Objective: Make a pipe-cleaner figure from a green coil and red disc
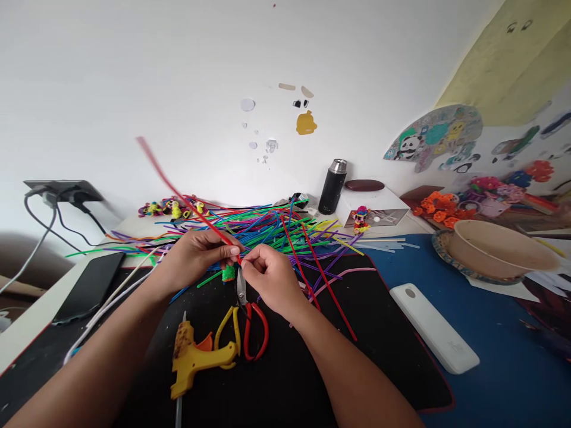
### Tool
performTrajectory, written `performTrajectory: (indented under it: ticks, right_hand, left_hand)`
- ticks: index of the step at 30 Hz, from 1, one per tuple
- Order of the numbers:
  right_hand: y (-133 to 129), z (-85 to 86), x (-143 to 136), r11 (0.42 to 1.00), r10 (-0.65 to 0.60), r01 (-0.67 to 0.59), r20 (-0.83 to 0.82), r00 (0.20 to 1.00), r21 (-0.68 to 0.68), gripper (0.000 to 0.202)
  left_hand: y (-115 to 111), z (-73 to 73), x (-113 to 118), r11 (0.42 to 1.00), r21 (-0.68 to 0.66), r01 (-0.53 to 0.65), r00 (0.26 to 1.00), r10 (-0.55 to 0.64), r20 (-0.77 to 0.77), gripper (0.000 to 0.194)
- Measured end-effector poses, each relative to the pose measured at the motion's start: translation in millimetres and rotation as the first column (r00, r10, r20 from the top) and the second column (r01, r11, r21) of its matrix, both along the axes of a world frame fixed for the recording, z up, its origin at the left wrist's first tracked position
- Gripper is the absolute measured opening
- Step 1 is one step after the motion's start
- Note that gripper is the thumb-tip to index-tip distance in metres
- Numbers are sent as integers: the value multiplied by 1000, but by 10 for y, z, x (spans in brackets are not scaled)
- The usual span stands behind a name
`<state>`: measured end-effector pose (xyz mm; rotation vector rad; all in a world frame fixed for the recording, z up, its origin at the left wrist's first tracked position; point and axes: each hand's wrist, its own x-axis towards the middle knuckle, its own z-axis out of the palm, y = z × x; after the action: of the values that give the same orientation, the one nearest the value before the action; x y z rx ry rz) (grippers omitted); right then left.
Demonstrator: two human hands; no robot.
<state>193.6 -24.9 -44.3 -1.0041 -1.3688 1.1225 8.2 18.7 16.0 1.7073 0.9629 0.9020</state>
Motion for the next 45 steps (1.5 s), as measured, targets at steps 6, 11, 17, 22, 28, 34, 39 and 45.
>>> performTrajectory:
  ticks: [6, 11, 17, 22, 28, 34, 39, 45]
  right_hand:
    - [32, -63, -31, 999, -3, -3, -120, 993, -52, 17]
    - [54, -28, -22, 995, 18, -46, -292, 956, -89, 31]
    - [65, 7, 4, 993, -7, -37, -360, 933, -113, 38]
    - [67, 6, -5, 993, -18, -28, -379, 925, -113, 36]
    - [70, 0, -12, 994, -22, -24, -404, 914, -108, 34]
    - [75, 8, -6, 992, -45, -8, -404, 914, -127, 33]
    - [65, 24, -1, 990, -41, -11, -362, 931, -141, 33]
    - [44, -16, -6, 994, -27, 1, -229, 973, -112, 25]
  left_hand:
    - [8, -12, -11, 1000, -6, -17, 998, 17, 53, 31]
    - [16, -58, -6, 998, -37, -49, 988, 54, 144, 32]
    - [3, -91, 59, 995, -47, -90, 975, 98, 200, 32]
    - [2, -122, 75, 996, -58, -64, 973, 76, 216, 32]
    - [0, -144, 93, 995, -62, -73, 974, 85, 209, 34]
    - [-15, -170, 125, 996, -63, -55, 978, 67, 198, 33]
    - [5, -159, 108, 991, -94, -97, 973, 114, 198, 35]
    - [-15, -101, 62, 983, -62, -174, 965, 183, 186, 34]
